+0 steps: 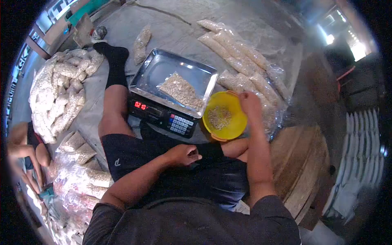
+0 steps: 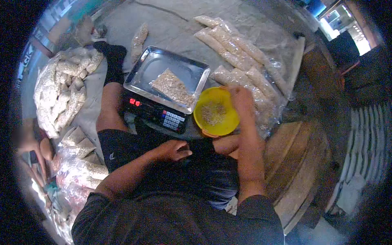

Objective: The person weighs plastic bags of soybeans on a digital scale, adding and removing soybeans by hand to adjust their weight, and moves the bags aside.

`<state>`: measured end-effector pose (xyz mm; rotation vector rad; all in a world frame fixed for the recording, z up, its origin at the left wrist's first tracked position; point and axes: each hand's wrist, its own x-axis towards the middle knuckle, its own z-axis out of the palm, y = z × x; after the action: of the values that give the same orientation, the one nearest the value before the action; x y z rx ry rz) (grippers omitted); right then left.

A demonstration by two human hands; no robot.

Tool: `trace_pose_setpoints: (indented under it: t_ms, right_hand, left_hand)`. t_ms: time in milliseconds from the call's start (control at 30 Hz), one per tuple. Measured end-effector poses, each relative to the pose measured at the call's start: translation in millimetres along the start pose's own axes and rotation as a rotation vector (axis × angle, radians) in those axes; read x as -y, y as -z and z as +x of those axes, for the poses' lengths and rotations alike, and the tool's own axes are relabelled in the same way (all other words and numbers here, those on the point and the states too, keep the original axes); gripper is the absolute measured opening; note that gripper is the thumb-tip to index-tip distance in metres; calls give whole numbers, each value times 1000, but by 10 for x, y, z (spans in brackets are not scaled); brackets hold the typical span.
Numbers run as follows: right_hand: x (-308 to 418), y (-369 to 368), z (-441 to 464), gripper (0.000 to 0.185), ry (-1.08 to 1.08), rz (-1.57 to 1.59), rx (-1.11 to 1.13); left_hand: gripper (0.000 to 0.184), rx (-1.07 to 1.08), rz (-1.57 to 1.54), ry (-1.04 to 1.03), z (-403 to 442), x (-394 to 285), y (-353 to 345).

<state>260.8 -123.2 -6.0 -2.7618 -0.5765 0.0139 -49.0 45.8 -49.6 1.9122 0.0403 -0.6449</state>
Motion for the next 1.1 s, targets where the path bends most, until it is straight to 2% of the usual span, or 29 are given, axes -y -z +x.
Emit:
trace_pose_setpoints:
  t_ms: [33,100,167,233,267,367,467,567,633,667,767,833,867,933,1000,1033,1100]
  right_hand:
    - [-116,107,200,51,-42,-134,95]
    - [-569,-127,539,57,-120,-176,121]
    - [-887,-485,817,55,-72,-177,134]
    - [-1210,-984,900,52,-155,145,-97]
    - [-1077,-1026,897,47,-130,198,-75]
    - [-715,-550,890,35,-74,330,-74]
    - [-584,-415,945,32,-8,322,-129]
    - [-797,-608,968,36,6,288,-112]
    - [-890,-713,1062,37,42,342,-158]
    - [-789,-497,1059,30,14,250,-129]
    - [-606,-72,1001,32,66,178,-227]
    - [-772,-118,1010,34,147,329,-377]
    - [-833,5,927,34,216,220,-365]
    - [-629,396,649,33,191,364,-341]
    - [-281,774,298,35,179,338,-378]
    - [-145,814,206,34,193,365,-378]
    - [-53,938,64,32,186,392,-405]
  left_hand:
    - [44,-12,4,-3,-9,8,-1]
    - [44,-24,31,9,-15,-38,46]
    - [42,-21,70,46,1,-131,99]
    - [41,-132,60,17,81,-46,44]
    - [41,-173,59,6,91,2,-11]
    - [37,-462,265,-190,122,-4,-147]
    - [31,-495,446,-103,67,-550,52]
    - [40,-861,987,-246,225,-873,312]
    - [41,-910,1142,-226,347,-927,504]
    - [41,-949,1220,-195,374,-949,597]
    - [29,-860,1235,-270,395,-818,860]
    - [19,-889,1062,-333,364,-712,1034]
    - [15,-906,979,-362,285,-660,1120]
    - [12,-1153,594,-401,-21,-659,1286]
    - [12,-1423,267,-476,-464,-628,1400]
    - [11,-1559,331,-421,-753,-564,1453]
    - [10,-1860,260,-424,-1276,-353,1485]
